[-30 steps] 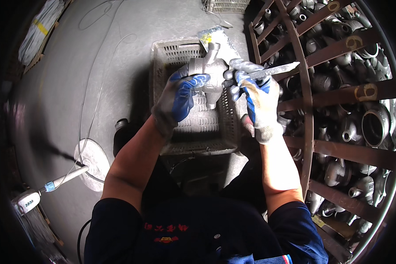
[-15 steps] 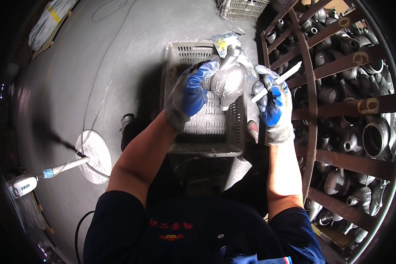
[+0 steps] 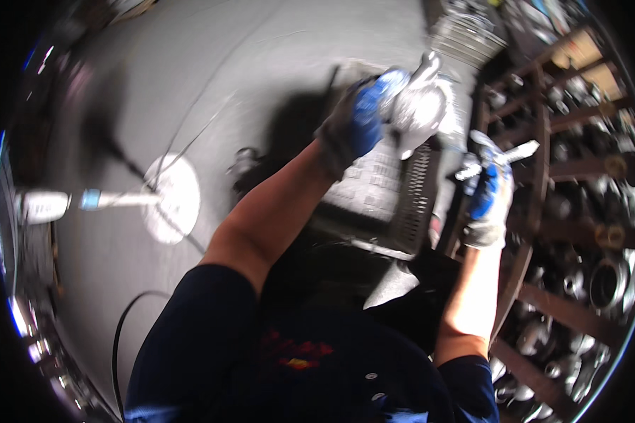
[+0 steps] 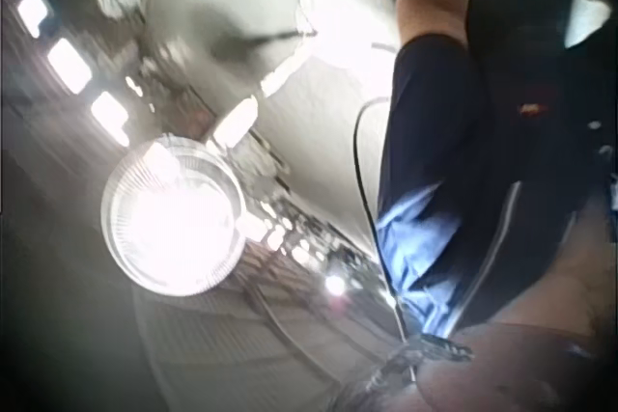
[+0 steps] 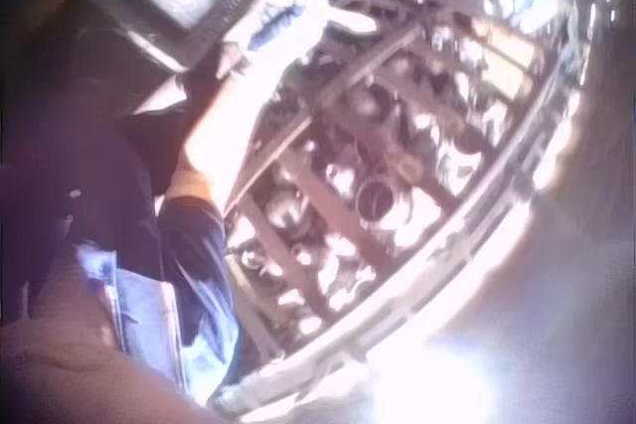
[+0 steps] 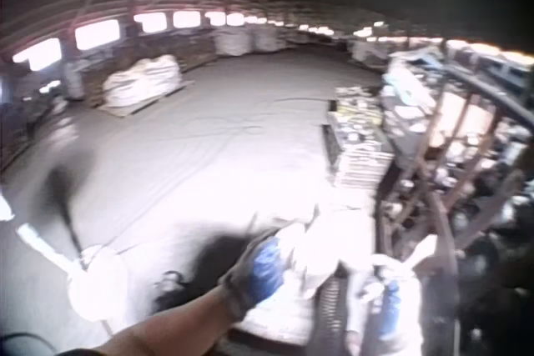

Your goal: Applying yellow sealant paste to the joining threads of metal pipe fittings using a small spatula tool.

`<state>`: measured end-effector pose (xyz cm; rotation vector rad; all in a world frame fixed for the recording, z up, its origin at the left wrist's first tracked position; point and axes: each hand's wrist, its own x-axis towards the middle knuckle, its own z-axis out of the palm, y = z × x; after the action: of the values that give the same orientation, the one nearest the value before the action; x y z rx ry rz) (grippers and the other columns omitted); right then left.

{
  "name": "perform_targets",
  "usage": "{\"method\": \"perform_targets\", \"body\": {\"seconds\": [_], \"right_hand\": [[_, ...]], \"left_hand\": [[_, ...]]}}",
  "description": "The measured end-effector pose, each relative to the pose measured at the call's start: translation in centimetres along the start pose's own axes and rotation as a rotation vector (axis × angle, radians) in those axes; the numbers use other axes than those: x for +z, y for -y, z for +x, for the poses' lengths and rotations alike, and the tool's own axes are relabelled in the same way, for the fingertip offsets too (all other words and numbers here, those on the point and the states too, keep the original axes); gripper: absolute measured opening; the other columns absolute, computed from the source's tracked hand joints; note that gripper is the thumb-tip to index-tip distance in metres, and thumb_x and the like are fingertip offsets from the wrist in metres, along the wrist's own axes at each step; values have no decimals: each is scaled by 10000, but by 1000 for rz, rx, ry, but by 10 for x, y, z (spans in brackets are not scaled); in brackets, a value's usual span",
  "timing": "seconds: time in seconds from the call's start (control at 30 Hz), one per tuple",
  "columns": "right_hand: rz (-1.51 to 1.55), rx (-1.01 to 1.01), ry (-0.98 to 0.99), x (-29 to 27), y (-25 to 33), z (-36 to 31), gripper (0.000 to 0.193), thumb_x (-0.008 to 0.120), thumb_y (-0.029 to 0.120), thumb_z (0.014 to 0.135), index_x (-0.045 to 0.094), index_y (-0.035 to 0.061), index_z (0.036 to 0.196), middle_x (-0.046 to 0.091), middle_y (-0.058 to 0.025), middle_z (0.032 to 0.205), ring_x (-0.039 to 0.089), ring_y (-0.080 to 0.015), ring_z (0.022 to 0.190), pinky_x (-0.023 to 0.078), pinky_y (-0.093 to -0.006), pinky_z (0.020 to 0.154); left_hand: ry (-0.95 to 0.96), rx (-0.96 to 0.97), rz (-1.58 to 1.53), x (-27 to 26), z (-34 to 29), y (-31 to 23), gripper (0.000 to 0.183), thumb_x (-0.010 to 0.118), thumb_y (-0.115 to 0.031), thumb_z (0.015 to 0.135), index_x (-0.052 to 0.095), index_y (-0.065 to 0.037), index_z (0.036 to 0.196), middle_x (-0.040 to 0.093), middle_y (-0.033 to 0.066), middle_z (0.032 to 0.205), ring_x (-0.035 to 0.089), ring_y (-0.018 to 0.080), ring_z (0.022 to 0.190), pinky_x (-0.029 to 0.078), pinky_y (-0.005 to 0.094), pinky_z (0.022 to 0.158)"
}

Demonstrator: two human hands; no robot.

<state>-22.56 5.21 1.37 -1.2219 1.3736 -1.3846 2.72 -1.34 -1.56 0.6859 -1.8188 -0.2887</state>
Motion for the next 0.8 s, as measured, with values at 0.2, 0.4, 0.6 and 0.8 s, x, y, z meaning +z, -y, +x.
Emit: {"method": "perform_targets", "body": {"seconds": [0.2, 0.4, 0.6, 0.8], "right_hand": [[137, 138, 73, 12, 11, -14, 339, 482, 195, 905, 557, -52, 1125, 533, -8, 649, 416, -46, 485, 297, -174, 425], [4, 101, 130, 12, 15, -21, 319, 481, 202, 909, 589, -31, 1099, 512, 15, 630, 390, -35, 484, 262, -170, 420], [-17, 165, 176, 8, -2, -25, 326, 454, 186, 898, 577, -19, 1120, 501, 20, 649, 366, -26, 495, 255, -164, 429], [89, 185, 295, 29, -13, -33, 279, 479, 169, 876, 598, 2, 1064, 525, 1, 650, 394, -32, 484, 273, -164, 408]], "left_hand": [[-186, -23, -263, -115, 11, -8, 301, 541, -194, 857, 547, 19, 1069, 631, 129, 933, 611, 239, 868, 497, 321, 749], [-81, -716, 757, -228, -126, -14, 373, 582, -97, 733, 552, -40, 1100, 628, 178, 947, 618, 342, 900, 509, 376, 737], [183, -1094, 947, -212, -313, 9, 471, 641, -174, 750, 509, -40, 1182, 619, 135, 785, 599, 248, 699, 488, 337, 634], [461, -976, 1185, -265, -524, 38, 347, 607, -183, 733, 587, -26, 1042, 625, 147, 783, 597, 320, 768, 459, 390, 788]]}}
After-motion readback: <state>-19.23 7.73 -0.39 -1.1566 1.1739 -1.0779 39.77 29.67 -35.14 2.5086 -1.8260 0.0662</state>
